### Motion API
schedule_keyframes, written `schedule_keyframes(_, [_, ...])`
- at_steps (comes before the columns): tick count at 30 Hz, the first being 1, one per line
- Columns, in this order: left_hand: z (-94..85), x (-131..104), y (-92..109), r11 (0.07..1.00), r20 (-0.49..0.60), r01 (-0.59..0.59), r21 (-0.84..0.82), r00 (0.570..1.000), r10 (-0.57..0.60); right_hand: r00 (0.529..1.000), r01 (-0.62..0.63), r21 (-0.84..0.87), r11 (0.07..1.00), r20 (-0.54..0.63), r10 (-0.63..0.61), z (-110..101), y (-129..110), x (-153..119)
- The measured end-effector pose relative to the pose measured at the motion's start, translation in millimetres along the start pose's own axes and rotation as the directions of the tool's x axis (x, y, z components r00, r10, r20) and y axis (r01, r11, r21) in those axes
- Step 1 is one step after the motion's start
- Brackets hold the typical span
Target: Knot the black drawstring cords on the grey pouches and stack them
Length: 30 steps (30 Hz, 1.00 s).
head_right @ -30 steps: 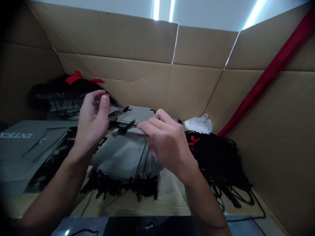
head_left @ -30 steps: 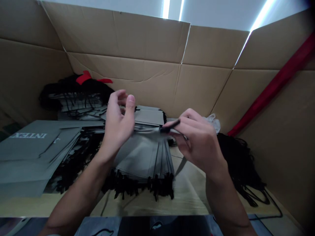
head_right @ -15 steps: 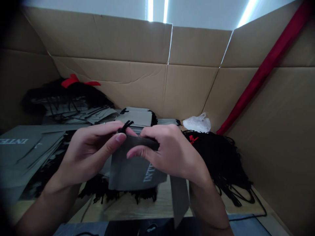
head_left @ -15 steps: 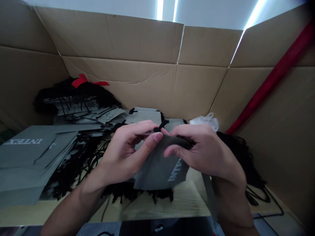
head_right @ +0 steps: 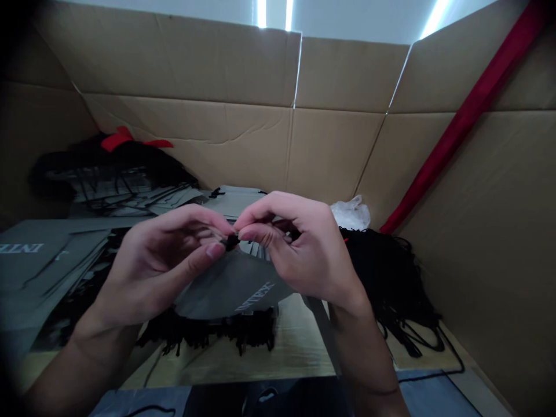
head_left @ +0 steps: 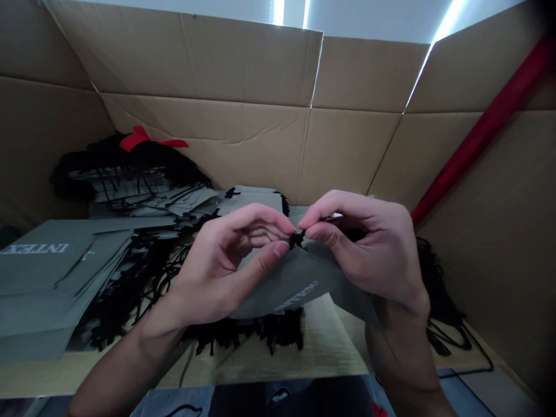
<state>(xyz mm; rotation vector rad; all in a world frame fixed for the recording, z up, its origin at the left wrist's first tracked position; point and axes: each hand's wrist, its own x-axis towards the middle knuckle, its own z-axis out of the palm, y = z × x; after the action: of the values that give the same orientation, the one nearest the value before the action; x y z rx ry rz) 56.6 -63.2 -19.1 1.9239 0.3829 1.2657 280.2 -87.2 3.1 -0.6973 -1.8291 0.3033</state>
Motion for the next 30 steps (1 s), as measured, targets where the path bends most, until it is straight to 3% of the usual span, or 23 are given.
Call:
schedule_keyframes(9, [4.9,1,-1,0.975,-0.043,0.086,-0.205,0.994,-0.097,1.0,-0.014,0.077,0.997,0.011,0.013,-1,0,-3])
schedule_keyframes(13, [4.2,1,-7,0.955,-0.067,0.132,-0.265,0.986,-0.155,0.994,-0.05,0.103,0.993,-0.092,0.059,0,0,-5])
schedule_keyframes(18, [1.6,3,-15,0.951,-0.11,0.139,-0.277,0.978,-0.175,0.989,-0.026,-0.035,0.999,-0.145,0.021,0,-8,-10])
schedule_keyframes(24, [6.7,6,-12,0.995,-0.246,-0.039,-0.094,0.969,0.015,0.995,0.075,-0.248,0.966,-0.045,-0.089,4,-17,-14])
schedule_keyframes(30, [12.7,0,-5,0.984,-0.296,-0.109,0.14,0.944,0.146,0.992,0.084,-0.313,0.946,-0.067,-0.11,12,-14,-14])
